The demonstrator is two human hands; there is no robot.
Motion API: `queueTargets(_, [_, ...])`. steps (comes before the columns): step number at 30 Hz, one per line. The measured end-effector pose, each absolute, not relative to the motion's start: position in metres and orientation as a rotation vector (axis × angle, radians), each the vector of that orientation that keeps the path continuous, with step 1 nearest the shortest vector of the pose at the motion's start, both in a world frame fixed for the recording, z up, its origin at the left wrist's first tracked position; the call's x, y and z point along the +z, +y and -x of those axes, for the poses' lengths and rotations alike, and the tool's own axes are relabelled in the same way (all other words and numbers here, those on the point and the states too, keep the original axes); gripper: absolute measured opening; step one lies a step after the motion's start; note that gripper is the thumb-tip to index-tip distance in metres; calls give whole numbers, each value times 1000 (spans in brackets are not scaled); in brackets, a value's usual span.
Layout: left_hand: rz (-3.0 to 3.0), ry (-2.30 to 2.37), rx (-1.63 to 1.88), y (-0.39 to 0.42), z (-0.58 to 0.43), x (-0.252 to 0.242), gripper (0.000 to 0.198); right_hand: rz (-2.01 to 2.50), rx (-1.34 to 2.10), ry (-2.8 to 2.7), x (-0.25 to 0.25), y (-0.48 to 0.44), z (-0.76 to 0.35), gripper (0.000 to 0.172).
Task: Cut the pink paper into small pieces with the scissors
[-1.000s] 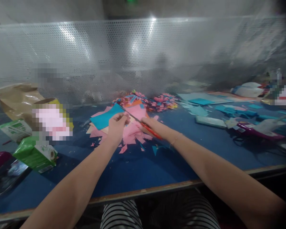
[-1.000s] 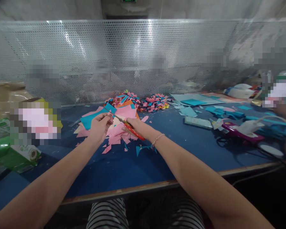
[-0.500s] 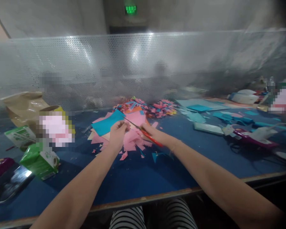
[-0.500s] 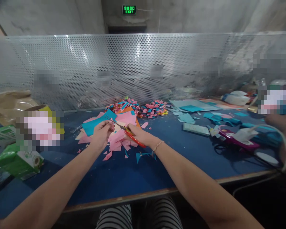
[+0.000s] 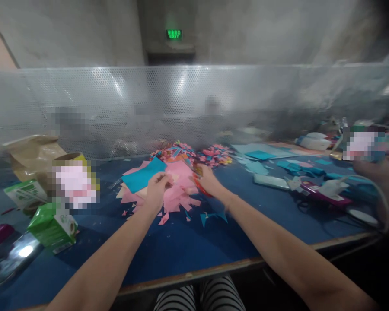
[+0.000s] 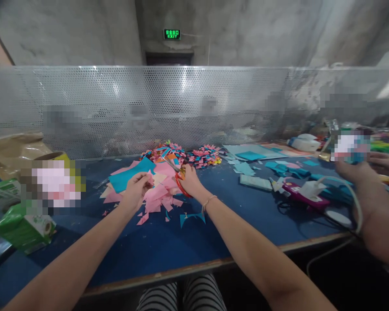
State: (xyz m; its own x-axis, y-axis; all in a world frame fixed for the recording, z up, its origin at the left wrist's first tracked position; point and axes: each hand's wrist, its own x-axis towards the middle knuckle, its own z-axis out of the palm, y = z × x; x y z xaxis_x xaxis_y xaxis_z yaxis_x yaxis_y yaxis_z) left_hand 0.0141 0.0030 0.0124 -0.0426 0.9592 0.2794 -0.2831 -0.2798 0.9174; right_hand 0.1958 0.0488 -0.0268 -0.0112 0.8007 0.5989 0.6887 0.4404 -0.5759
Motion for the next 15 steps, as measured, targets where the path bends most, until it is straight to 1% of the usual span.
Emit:
queueTargets(1, [-1181, 846, 1539, 3, -14, 13, 15, 1392, 93, -1728, -28, 49, -197, 48])
queueTargets(2, [-1187, 848, 1534, 3, -13, 13, 15, 1492, 61, -1729, -29, 48, -199, 48])
queueTargets(3, [-1210, 851, 1520, 3, -12, 12, 15, 1566, 52, -1751, -29, 47, -200, 45])
queueTargets(5, [-1300, 866, 1464, 4, -12, 11, 16, 1609, 38, -1797, -27, 44, -199, 34])
queueTargets(8, [-1405, 876, 1353, 3, -14, 7, 19, 1327, 117, -1828, -17, 36, -192, 25])
queueTargets(11, [-1479, 897, 1258, 1, -20, 4, 17, 971, 375, -1870, -5, 24, -179, 23])
queueTargets(13, [-1540, 893, 1217, 1, -25, 1, 14, 890, 401, -1938, 1, 17, -172, 19])
queueTargets(15, [-1575, 869, 1185, 4, -28, -4, 10, 916, 350, -1967, 3, 13, -169, 15])
